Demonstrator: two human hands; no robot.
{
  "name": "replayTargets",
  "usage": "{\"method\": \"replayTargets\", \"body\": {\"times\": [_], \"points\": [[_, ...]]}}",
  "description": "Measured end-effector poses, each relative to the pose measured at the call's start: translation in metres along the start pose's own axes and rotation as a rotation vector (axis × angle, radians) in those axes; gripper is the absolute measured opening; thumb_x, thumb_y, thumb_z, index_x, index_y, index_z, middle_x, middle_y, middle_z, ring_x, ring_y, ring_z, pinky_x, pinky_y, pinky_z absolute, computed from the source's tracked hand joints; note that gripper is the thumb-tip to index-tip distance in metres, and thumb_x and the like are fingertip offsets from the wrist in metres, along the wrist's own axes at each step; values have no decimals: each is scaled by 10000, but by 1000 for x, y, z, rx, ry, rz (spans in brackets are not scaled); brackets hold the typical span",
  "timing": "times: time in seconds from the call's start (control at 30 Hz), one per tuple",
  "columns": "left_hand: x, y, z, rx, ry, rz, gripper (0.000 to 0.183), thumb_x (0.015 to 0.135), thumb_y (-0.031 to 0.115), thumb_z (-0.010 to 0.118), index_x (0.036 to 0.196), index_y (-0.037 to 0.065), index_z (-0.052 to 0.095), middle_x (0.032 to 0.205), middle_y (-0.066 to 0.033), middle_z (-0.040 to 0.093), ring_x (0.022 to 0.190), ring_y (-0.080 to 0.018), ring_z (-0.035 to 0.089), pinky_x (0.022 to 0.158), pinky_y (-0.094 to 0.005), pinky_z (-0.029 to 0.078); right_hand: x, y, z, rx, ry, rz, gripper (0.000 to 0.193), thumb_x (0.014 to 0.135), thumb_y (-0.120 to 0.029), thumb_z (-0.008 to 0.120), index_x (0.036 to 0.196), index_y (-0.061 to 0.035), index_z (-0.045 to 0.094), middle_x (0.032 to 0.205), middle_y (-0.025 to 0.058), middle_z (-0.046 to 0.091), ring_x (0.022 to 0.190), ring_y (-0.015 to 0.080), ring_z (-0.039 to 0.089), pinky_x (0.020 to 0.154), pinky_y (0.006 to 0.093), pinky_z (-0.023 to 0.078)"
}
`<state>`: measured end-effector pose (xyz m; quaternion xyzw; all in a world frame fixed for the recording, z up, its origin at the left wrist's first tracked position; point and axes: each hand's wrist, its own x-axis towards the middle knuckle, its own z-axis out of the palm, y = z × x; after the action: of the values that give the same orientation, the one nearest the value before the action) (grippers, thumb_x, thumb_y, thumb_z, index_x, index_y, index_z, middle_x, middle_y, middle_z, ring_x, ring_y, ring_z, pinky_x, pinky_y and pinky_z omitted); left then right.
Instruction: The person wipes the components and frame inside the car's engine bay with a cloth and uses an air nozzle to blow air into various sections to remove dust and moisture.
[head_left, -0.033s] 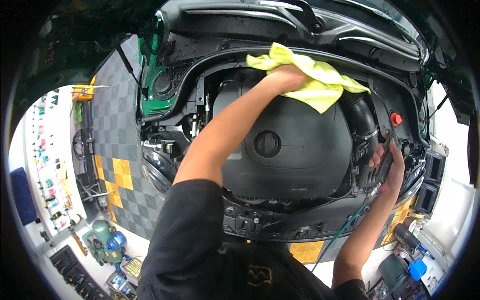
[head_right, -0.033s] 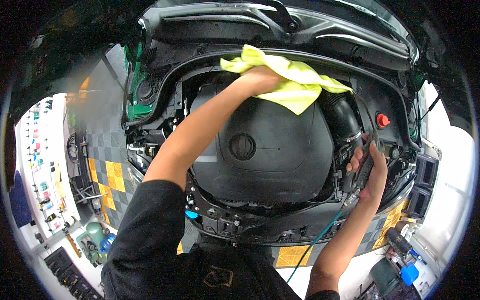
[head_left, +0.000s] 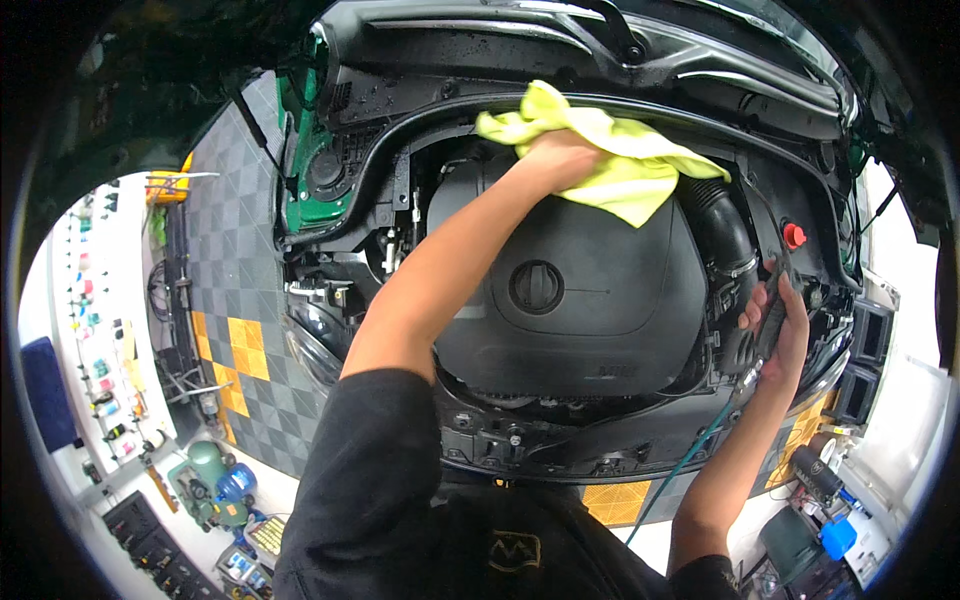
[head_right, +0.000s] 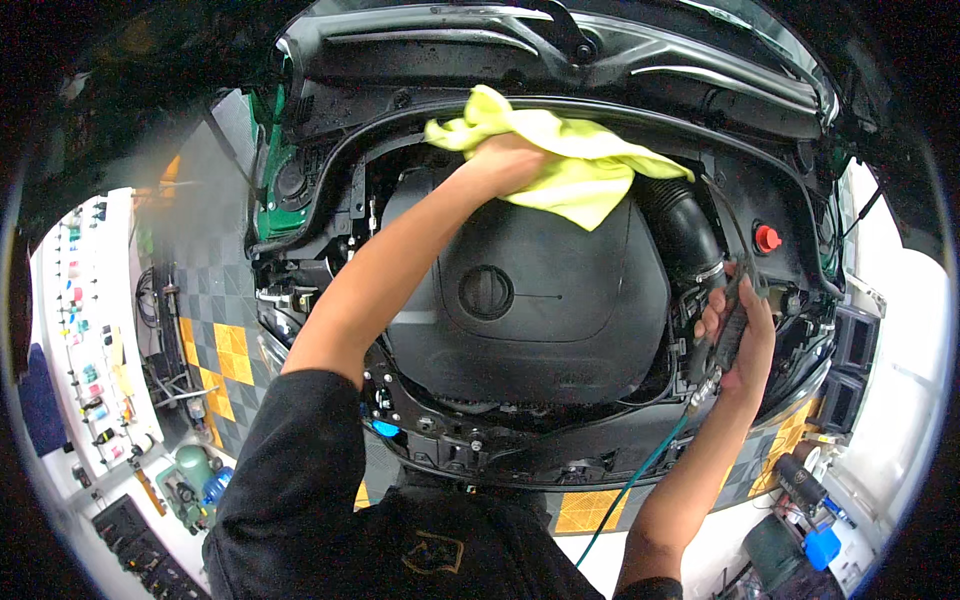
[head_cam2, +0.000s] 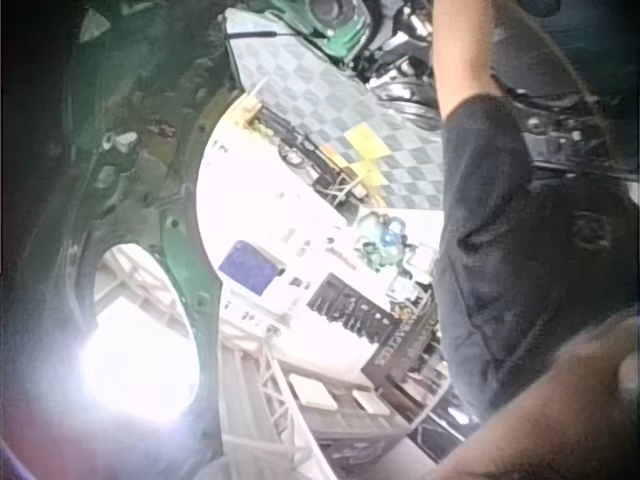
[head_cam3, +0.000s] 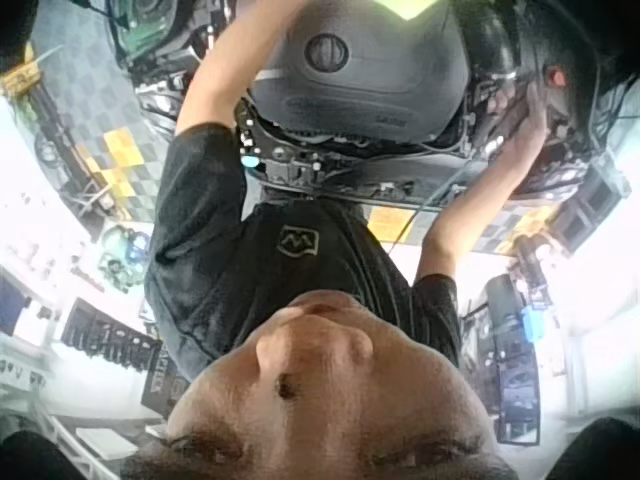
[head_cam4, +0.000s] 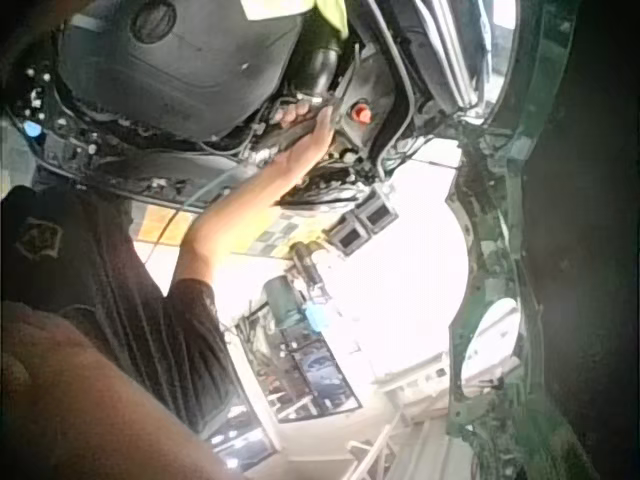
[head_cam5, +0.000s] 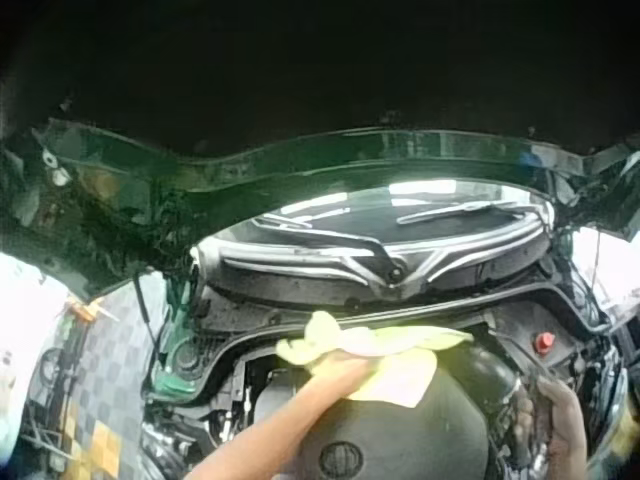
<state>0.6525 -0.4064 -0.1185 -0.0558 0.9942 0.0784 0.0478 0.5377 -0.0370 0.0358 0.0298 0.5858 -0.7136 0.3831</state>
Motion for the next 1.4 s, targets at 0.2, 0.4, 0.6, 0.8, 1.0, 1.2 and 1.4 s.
{"method": "replayTargets", "body": {"times": [0.2,0.4,0.6,0.8,1.0,1.2,1.4], "points": [[-175,-28,-18,-255,262,-711,370,839,50,618,1203,13,672,1007,-221,726,1022,-406,692,920,-491,540,56,1,24,1,-63,75,341,1038,-268,604,1262,-12,590,800,64,618,632,159,594,574,327,546],[-350,68,-67,-1161,612,-1040,364,825,-102,462,1082,-27,709,1027,-153,752,955,-262,729,884,-337,554,80,51,91,-207,-238,145,294,1010,-247,654,1197,-27,600,771,73,645,572,161,623,512,340,556],[-412,145,-68,-2096,848,-1063,164,926,-75,538,1019,30,624,942,-101,716,762,-164,713,677,-288,610,79,100,184,-195,-385,180,238,1014,-222,639,1139,-24,595,744,71,632,572,167,628,506,348,556],[-408,153,-69,-2282,872,-843,203,924,-88,501,1060,13,613,980,-115,725,804,-177,721,720,-311,618,76,121,229,-311,-483,165,290,1019,-248,630,1190,-20,578,749,74,625,580,160,622,499,323,545],[-389,139,-78,-2127,1235,-937,240,930,-54,509,1149,2,592,1081,-138,705,906,-218,726,812,-360,625,80,126,252,-360,-479,160,282,1019,-236,629,1200,-27,575,751,70,619,578,149,620,495,327,553],[-371,137,-77,-1927,1429,-998,345,917,-54,478,1244,-23,585,1154,-150,683,1012,-231,708,904,-367,603,80,139,289,-417,-609,281,160,1010,-212,626,1073,-73,579,730,55,617,546,146,603,465,335,535],[-372,139,-74,-1868,1401,-1076,371,909,-53,455,1254,-34,589,1161,-142,683,1022,-220,699,925,-363,587,85,143,307,-703,-765,307,226,1019,-222,618,1135,-30,589,750,62,619,535,136,598,467,311,536]]}}
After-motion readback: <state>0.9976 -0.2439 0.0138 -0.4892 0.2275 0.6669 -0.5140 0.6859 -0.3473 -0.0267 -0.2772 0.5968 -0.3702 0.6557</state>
